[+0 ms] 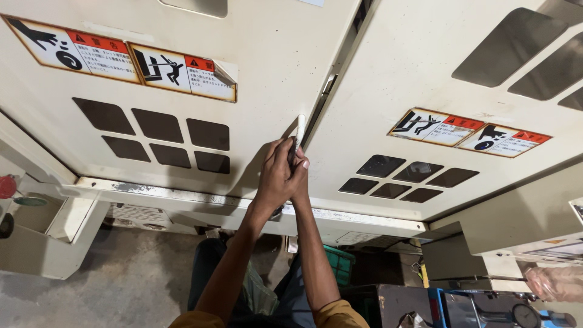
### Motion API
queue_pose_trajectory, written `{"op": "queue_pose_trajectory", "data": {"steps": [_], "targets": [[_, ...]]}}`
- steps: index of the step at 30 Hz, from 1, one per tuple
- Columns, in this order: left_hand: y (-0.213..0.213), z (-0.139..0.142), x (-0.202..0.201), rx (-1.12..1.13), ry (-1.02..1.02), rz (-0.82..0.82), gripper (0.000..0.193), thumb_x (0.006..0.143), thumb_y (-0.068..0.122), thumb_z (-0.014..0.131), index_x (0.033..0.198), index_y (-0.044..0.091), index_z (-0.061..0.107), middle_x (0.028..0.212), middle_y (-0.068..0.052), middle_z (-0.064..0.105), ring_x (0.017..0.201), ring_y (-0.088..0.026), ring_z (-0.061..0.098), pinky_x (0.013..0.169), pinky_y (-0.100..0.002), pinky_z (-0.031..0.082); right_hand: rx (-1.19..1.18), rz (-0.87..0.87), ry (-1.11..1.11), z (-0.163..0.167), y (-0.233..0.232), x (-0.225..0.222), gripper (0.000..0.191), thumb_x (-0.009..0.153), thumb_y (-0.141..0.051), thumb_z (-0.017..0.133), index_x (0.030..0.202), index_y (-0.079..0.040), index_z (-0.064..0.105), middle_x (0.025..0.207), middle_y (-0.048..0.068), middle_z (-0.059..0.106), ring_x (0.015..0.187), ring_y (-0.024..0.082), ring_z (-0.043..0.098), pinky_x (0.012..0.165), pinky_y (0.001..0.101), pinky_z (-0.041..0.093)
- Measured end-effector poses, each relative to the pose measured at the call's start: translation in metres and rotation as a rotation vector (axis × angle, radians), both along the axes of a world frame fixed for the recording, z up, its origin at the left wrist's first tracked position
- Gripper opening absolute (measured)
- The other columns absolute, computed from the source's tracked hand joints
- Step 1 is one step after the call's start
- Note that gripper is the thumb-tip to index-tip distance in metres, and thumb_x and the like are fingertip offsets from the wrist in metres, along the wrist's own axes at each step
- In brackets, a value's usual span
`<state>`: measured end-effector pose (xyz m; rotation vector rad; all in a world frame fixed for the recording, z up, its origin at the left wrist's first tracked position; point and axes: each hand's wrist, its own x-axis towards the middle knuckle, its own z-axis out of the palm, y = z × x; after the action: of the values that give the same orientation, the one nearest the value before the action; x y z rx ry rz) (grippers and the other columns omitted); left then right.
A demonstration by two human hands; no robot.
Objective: The person wipes the exterior of a large industrial machine with a cloth, then uses a tool to open the machine's door. They briefly reach inside to adjust something before closing the door.
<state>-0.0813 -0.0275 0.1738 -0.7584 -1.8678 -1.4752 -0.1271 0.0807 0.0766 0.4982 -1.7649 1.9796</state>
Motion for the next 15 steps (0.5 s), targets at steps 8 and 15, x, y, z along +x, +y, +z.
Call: {"op": "queue_pose_trajectory", "data": {"steps": [8, 15], "targets": [[0.0000, -0.0025, 0.0001, 0.023, -0.041, -0.020, 0.052, 0.093, 0.016, 0.073, 0.136, -0.006, 0.053, 0.121, -0.022, 0.063, 0.112, -0.035, 0.066, 0.096, -0.044, 0.055, -0.016, 0.009, -0.015, -0.0025, -0.0004, -0.0007, 0.038, 0.100, -0.018, 0.063, 0.130, 0.000, 0.049, 0.109, 0.000, 0.057, 0.100, 0.009, 0.053, 0.085, 0.0251, 0.048], [0.0010, -0.0035, -0.0027, 0.005, -0.017, 0.003, 0.055, 0.092, 0.017, 0.074, 0.136, -0.006, 0.052, 0.125, -0.025, 0.061, 0.113, -0.038, 0.065, 0.096, -0.046, 0.054, 0.025, 0.015, -0.003, -0.0088, 0.0036, -0.0052, 0.023, 0.103, -0.016, 0.065, 0.112, 0.000, 0.053, 0.101, 0.001, 0.057, 0.091, 0.010, 0.054, 0.077, 0.0258, 0.048]]}}
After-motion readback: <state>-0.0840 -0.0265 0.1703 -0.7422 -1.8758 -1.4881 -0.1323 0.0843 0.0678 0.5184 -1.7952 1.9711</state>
